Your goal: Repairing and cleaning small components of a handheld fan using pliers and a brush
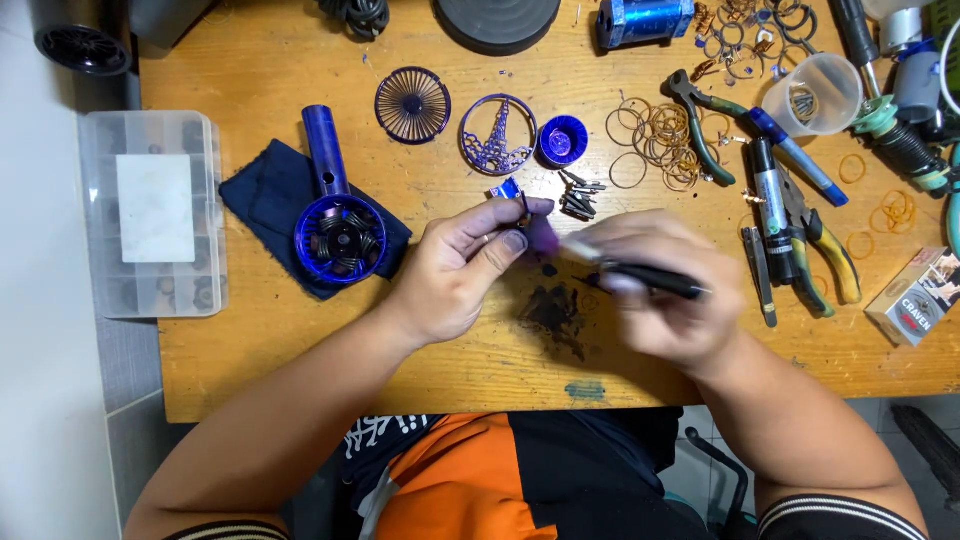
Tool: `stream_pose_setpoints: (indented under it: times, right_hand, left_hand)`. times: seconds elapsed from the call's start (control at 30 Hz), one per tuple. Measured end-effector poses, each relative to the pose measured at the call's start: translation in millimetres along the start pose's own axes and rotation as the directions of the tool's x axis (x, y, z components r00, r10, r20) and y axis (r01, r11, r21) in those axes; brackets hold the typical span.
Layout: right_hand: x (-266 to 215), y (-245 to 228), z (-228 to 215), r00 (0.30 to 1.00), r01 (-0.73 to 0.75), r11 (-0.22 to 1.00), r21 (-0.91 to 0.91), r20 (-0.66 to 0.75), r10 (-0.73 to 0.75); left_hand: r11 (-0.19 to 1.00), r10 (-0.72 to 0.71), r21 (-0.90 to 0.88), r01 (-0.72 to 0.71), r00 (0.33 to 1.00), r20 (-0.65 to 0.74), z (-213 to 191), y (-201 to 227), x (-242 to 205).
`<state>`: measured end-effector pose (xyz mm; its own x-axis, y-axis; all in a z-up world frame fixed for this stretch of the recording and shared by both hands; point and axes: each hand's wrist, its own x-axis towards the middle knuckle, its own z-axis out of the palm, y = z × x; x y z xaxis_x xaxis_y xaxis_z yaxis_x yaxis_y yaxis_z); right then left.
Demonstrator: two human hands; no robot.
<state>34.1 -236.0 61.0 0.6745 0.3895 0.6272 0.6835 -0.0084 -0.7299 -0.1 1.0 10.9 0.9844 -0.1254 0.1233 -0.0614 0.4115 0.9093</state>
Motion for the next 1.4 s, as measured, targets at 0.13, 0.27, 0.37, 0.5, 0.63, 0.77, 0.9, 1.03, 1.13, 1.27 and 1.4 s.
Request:
stream_pose_setpoints:
  times: [0.13, 0.27, 0.37, 0.5, 0.63, 0.77, 0.9, 1.03, 1.13, 1.27, 1.4]
  right_hand:
    - [-8, 11, -6, 0.999, 0.042, 0.999, -0.033, 0.028, -0.041]
    - [7, -2, 0, 1.000, 0.014, 1.000, 0.006, -0.015, -0.013]
    - [-1, 4, -1, 0.999, -0.023, 0.999, 0.025, 0.027, 0.022]
    - [-3, 9, -12, 0.997, 0.047, 0.999, -0.020, -0.063, -0.048]
    - [5, 1, 4, 1.000, 0.024, 1.000, -0.011, 0.016, -0.024]
    - [-7, 3, -8, 0.999, -0.026, 0.998, -0.064, -0.046, 0.023]
    - [1, -4, -7, 0.997, -0.030, 0.997, -0.069, 0.063, 0.034]
    - [9, -7, -13, 0.983, -0.007, 0.996, -0.092, 0.183, 0.024]
    - [2, -3, -16, 0.999, -0.028, 0.997, -0.070, -0.042, 0.025]
    - [14, -13, -16, 0.994, -0.045, 0.994, -0.100, 0.097, 0.055]
    - [8, -8, -24, 0.994, -0.094, 0.992, -0.080, -0.068, 0.089]
  left_hand:
    - [0.999, -0.036, 0.010, 0.036, 0.999, -0.019, 5, 9, -7]
    - [0.999, -0.030, -0.015, 0.030, 1.000, 0.000, 1, 0, -5]
    - [0.998, -0.041, -0.048, 0.041, 0.999, 0.008, -8, -8, -2]
    - [0.986, -0.078, -0.148, 0.076, 0.997, -0.007, -7, -10, -2]
    - [0.979, -0.094, -0.182, 0.091, 0.996, -0.009, -4, -8, -4]
    - [0.975, -0.191, -0.113, 0.194, 0.981, 0.032, -8, 7, -4]
    - [0.956, -0.273, -0.096, 0.277, 0.960, 0.057, -8, 10, -3]
    - [0.938, -0.317, -0.138, 0.317, 0.948, 0.025, -5, 12, -1]
    - [0.971, -0.189, 0.160, 0.180, 0.981, 0.040, 5, 33, -1]
    - [0.915, -0.189, 0.364, 0.171, 0.982, 0.014, 14, 40, -2]
    - [0.981, -0.183, 0.079, 0.178, 0.981, 0.066, 9, 21, -5]
